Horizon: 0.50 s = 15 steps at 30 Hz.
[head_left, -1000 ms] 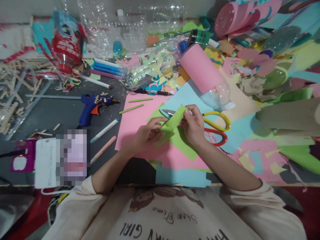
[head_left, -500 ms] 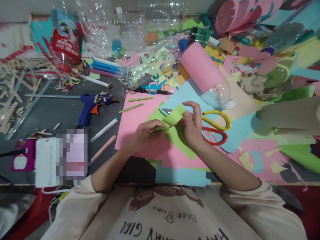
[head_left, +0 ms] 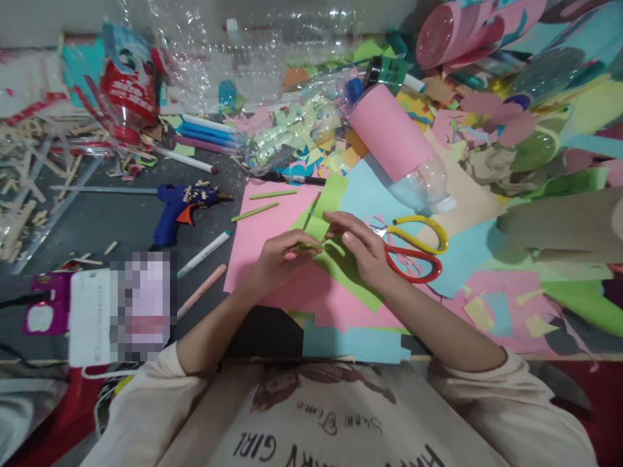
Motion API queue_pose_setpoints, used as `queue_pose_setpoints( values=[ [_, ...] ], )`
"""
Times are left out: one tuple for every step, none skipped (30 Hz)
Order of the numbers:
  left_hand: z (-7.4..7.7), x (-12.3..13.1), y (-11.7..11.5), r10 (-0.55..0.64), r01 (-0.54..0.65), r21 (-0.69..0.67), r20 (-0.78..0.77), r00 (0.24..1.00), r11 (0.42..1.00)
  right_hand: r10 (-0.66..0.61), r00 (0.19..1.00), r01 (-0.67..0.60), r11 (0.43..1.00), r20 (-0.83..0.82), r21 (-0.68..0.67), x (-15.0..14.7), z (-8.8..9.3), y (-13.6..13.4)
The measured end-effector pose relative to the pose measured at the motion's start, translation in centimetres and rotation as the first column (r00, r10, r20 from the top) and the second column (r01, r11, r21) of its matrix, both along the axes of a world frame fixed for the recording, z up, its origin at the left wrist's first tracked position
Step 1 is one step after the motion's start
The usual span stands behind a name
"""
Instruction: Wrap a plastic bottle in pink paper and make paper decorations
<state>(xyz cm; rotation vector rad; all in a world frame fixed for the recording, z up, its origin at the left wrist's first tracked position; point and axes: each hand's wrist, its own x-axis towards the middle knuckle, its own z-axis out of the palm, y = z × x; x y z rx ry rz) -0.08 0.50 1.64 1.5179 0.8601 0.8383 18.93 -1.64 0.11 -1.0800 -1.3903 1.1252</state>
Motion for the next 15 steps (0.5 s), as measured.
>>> queue_pose_setpoints(
  values=[
    [-0.07, -0.07, 0.09, -0.037, 0.037, 0.047, 0.003, 0.999, 0.998, -0.057, 0.997, 0.055, 0.998, -0.059, -0.036, -0.07, -0.24, 0.03],
    [-0.15, -0.14, 0.17, -0.07, 0.069, 0.09, 0.003, 0.998, 0.994, -0.117, 0.987, 0.11, 0.991, -0.11, -0.072, -0.14, -0.48, 0.06],
    [-0.24, -0.18, 0.25, -0.095, 0.095, 0.125, -0.003, 0.995, 0.988, -0.176, 0.973, 0.162, 0.981, -0.146, -0.104, -0.2, -0.69, 0.09],
    [-0.34, -0.21, 0.31, -0.116, 0.116, 0.154, -0.01, 0.993, 0.981, -0.229, 0.959, 0.209, 0.97, -0.166, -0.127, -0.24, -0.85, 0.13],
    [-0.46, -0.22, 0.34, -0.137, 0.137, 0.178, -0.014, 0.991, 0.974, -0.274, 0.947, 0.252, 0.958, -0.17, -0.138, -0.27, -0.97, 0.17],
    [-0.58, -0.23, 0.35, -0.158, 0.158, 0.198, -0.016, 0.987, 0.967, -0.308, 0.938, 0.287, 0.948, -0.162, -0.14, -0.27, -1.04, 0.2],
    [-0.7, -0.24, 0.34, -0.173, 0.173, 0.214, -0.015, 0.985, 0.961, -0.33, 0.932, 0.312, 0.94, -0.146, -0.134, -0.26, -1.07, 0.23],
    [-0.81, -0.26, 0.31, -0.185, 0.184, 0.225, -0.017, 0.983, 0.957, -0.346, 0.93, 0.331, 0.935, -0.122, -0.126, -0.24, -1.06, 0.26],
    [-0.89, -0.28, 0.27, -0.193, 0.193, 0.233, -0.024, 0.981, 0.953, -0.352, 0.931, 0.341, 0.933, -0.092, -0.118, -0.21, -1.05, 0.27],
    [-0.95, -0.32, 0.23, -0.196, 0.2, 0.24, -0.041, 0.98, 0.95, -0.352, 0.934, 0.344, 0.932, -0.06, -0.112, -0.19, -1.03, 0.28],
    [-0.96, -0.35, 0.18, -0.193, 0.204, 0.248, -0.066, 0.979, 0.947, -0.347, 0.937, 0.342, 0.933, -0.029, -0.11, -0.16, -1.03, 0.28],
    [-0.93, -0.39, 0.15, -0.191, 0.209, 0.261, -0.094, 0.977, 0.942, -0.341, 0.94, 0.339, 0.934, -0.003, -0.111, -0.15, -1.04, 0.27],
    [-0.84, -0.43, 0.11, -0.192, 0.22, 0.278, -0.124, 0.973, 0.935, -0.337, 0.942, 0.336, 0.935, 0.017, -0.116, -0.13, -1.08, 0.26],
    [-0.72, -0.47, 0.07, -0.197, 0.234, 0.303, -0.15, 0.969, 0.924, -0.331, 0.943, 0.332, 0.935, 0.035, -0.121, -0.1, -1.15, 0.24],
    [-0.57, -0.51, 0.03, -0.203, 0.252, 0.327, -0.175, 0.963, 0.911, -0.324, 0.945, 0.328, 0.936, 0.05, -0.125, -0.06, -1.23, 0.23]
  ],
)
